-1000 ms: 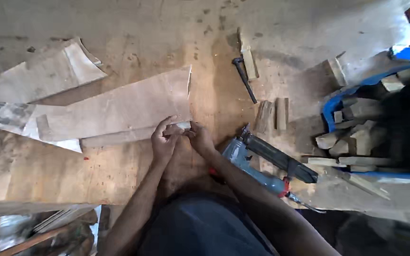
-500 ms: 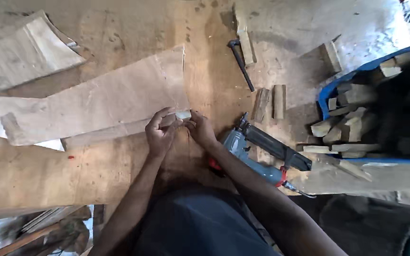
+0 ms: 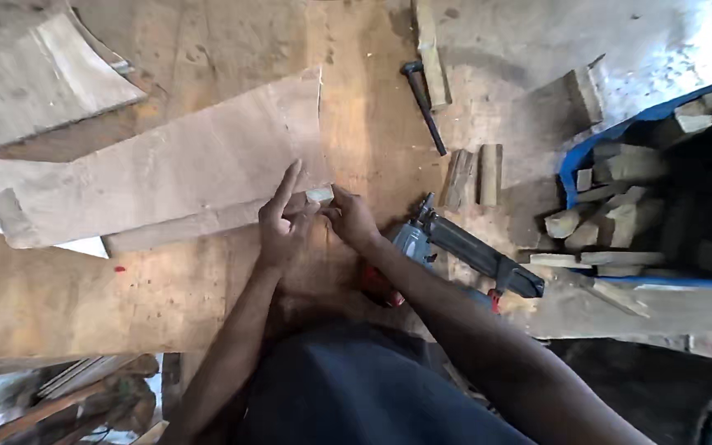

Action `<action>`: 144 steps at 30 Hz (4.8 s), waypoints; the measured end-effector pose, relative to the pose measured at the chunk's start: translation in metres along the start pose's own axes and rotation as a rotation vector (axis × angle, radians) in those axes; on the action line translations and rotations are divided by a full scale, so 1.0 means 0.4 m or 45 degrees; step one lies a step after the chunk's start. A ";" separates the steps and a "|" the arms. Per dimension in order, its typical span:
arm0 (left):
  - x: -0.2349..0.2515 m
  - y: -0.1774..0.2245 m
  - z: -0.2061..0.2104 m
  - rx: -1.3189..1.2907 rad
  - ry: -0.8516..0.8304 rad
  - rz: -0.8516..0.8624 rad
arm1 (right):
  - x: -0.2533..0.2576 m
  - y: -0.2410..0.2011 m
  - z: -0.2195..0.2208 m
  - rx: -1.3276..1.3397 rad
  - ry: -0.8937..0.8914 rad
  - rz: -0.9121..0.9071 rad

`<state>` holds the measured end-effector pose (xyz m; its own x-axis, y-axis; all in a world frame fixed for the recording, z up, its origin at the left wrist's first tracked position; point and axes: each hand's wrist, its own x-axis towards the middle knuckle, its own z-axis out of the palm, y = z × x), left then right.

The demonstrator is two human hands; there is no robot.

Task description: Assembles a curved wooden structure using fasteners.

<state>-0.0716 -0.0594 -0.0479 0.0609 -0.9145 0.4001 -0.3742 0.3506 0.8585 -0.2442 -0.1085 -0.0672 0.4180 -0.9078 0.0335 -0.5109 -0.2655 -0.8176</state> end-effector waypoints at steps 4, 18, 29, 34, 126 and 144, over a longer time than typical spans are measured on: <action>0.003 0.012 0.012 -0.020 0.088 -0.045 | 0.009 0.000 -0.005 -0.032 -0.044 0.017; 0.013 0.000 0.048 0.025 0.238 0.058 | 0.034 0.006 -0.010 -0.034 -0.046 -0.032; -0.149 -0.099 0.002 0.479 0.098 -0.249 | 0.070 0.117 -0.083 -0.095 -0.221 -0.151; -0.032 -0.183 0.024 1.008 -0.470 -0.255 | 0.141 0.032 -0.117 1.045 -0.279 0.148; -0.023 -0.159 0.049 0.850 -0.156 -0.274 | -0.202 -0.374 -0.571 -0.611 -0.599 0.766; 0.111 -0.128 0.294 1.009 -0.348 -0.448 | -0.468 0.125 -0.362 -0.211 -0.224 0.657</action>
<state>-0.1586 -0.1416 -0.1121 0.1081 -0.9939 -0.0200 -0.9086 -0.1069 0.4038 -0.4569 0.0011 -0.0311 0.1949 -0.8694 -0.4540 -0.7872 0.1375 -0.6012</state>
